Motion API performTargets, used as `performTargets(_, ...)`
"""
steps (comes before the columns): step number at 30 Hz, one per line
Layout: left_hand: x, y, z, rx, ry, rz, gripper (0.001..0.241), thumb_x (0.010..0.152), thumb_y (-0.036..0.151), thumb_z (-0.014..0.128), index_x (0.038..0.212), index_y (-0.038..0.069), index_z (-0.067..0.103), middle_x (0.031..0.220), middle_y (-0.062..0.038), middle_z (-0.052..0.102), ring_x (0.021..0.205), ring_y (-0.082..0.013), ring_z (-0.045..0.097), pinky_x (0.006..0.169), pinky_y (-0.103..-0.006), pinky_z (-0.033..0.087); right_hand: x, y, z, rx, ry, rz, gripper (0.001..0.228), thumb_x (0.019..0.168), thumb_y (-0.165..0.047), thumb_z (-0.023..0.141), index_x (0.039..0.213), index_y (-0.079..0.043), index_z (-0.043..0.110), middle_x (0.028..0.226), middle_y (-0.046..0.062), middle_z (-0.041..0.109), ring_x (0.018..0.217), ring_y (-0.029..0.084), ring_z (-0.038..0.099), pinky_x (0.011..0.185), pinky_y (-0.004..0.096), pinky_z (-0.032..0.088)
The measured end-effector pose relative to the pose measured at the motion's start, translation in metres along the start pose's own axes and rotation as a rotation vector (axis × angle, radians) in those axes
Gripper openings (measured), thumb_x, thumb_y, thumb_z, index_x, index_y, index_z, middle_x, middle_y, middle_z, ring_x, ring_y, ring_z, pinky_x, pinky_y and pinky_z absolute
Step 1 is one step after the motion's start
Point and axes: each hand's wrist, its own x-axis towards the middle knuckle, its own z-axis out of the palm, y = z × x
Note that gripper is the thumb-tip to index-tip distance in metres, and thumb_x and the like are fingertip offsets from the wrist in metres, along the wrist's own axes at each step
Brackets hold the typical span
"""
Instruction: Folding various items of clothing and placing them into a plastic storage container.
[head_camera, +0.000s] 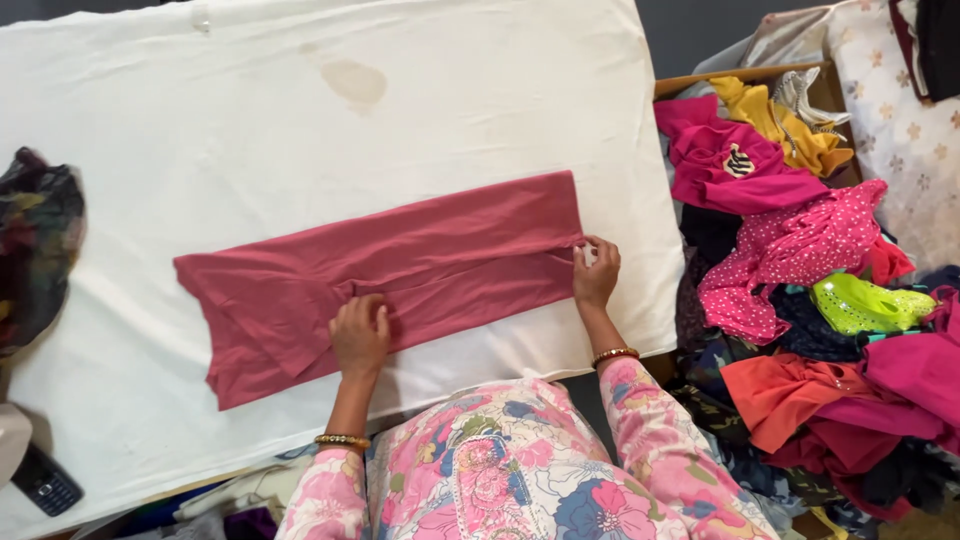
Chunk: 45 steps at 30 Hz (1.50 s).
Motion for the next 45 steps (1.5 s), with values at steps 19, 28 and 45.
performTargets(19,0.083,0.240,0.194,0.005,-0.164,0.557,0.034,0.073,0.017,0.071,0.106,0.010,0.068,0.104,-0.008,0.062,0.100,-0.0277,0.058,0.077,-0.0455,0.047,0.024,0.025,-0.029,-0.057,-0.224,-0.372,0.028,0.071,-0.014,0.086,0.093,-0.009,0.070,0.092,0.006,0.065,0.086,0.026,0.064,0.081,0.041,0.051)
performTargets(28,0.100,0.237,0.173,-0.387,-0.163,0.184,0.009,0.089,0.011,0.067,0.095,0.007,0.062,0.092,-0.009,0.064,0.088,-0.0309,0.061,0.077,-0.0444,0.050,0.044,0.024,-0.028,0.023,-0.304,-0.280,0.015,0.081,-0.011,0.082,0.088,-0.009,0.069,0.092,0.006,0.068,0.082,0.023,0.066,0.082,0.041,0.051)
performTargets(45,0.065,0.227,0.191,0.141,-0.346,0.512,0.049,0.084,0.011,0.066,0.132,0.017,0.062,0.114,-0.004,0.059,0.108,-0.0248,0.055,0.085,-0.0426,0.044,0.062,0.026,-0.006,0.042,-0.368,-0.071,0.017,0.084,-0.009,0.070,0.101,-0.009,0.071,0.092,0.007,0.072,0.076,0.022,0.069,0.071,0.036,0.055)
